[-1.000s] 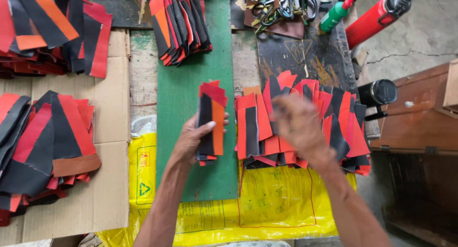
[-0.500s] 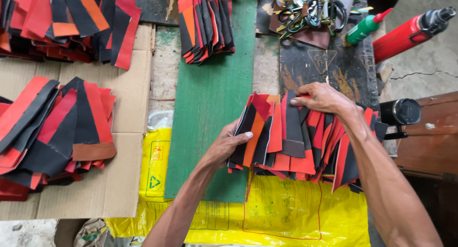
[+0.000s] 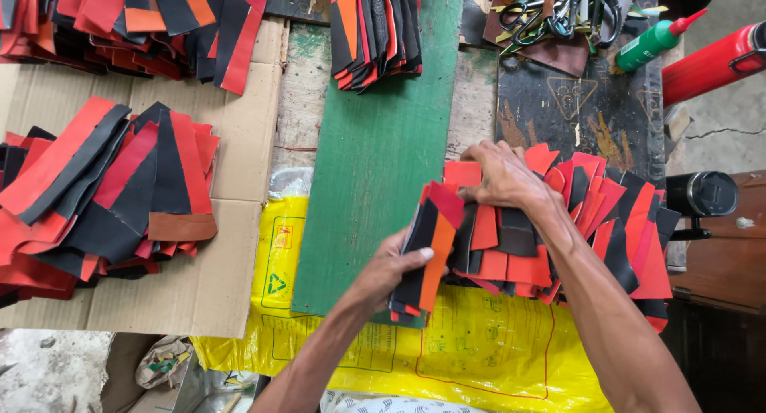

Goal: The person repeatedly picks up red and black shoe sole pieces, aligns them on a green board, and stacks them into piles. The hands handle the pieces one at a time, arranging and stacking them without using any visible tools.

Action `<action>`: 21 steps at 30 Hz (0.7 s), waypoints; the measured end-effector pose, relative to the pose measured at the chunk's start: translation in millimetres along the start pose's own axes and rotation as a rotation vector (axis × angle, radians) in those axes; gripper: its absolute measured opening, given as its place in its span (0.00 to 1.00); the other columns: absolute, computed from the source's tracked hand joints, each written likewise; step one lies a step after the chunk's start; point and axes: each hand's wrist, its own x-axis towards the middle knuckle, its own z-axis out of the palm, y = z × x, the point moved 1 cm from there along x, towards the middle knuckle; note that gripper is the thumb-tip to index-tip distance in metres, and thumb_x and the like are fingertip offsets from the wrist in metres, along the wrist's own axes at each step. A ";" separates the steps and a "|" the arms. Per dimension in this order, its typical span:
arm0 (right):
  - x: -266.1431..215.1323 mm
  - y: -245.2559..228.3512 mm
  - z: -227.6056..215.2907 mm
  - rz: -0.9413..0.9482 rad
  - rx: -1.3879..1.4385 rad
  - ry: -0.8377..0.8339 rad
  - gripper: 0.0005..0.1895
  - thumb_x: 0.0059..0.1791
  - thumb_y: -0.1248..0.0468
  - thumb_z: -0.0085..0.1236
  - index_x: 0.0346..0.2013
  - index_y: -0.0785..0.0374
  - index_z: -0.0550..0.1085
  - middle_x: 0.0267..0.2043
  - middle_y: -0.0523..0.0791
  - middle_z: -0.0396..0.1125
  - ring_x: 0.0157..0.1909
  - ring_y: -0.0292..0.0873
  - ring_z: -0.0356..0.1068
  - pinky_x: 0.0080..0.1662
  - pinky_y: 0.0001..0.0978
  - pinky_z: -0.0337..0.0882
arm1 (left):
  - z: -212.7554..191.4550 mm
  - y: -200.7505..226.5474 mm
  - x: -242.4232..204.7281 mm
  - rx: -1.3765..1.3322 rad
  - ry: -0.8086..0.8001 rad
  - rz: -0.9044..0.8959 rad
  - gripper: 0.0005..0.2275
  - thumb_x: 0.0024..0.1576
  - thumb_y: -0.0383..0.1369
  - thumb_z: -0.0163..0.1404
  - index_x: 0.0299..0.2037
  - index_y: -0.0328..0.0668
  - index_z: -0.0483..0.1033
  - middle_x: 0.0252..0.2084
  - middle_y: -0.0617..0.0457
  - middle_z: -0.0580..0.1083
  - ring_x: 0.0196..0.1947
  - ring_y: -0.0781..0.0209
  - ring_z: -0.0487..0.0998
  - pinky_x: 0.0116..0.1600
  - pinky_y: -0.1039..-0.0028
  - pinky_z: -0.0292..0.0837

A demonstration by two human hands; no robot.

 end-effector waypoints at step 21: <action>-99.7 -77.9 77.4 -0.059 -0.224 0.393 0.16 0.48 0.61 0.52 0.51 0.57 0.74 0.70 0.57 0.54 0.75 0.67 0.44 0.65 0.81 0.38 | -60.8 47.5 19.0 -0.218 -0.069 0.188 0.24 0.68 0.40 0.38 0.66 0.24 0.62 0.61 0.35 0.72 0.57 0.45 0.77 0.59 0.56 0.77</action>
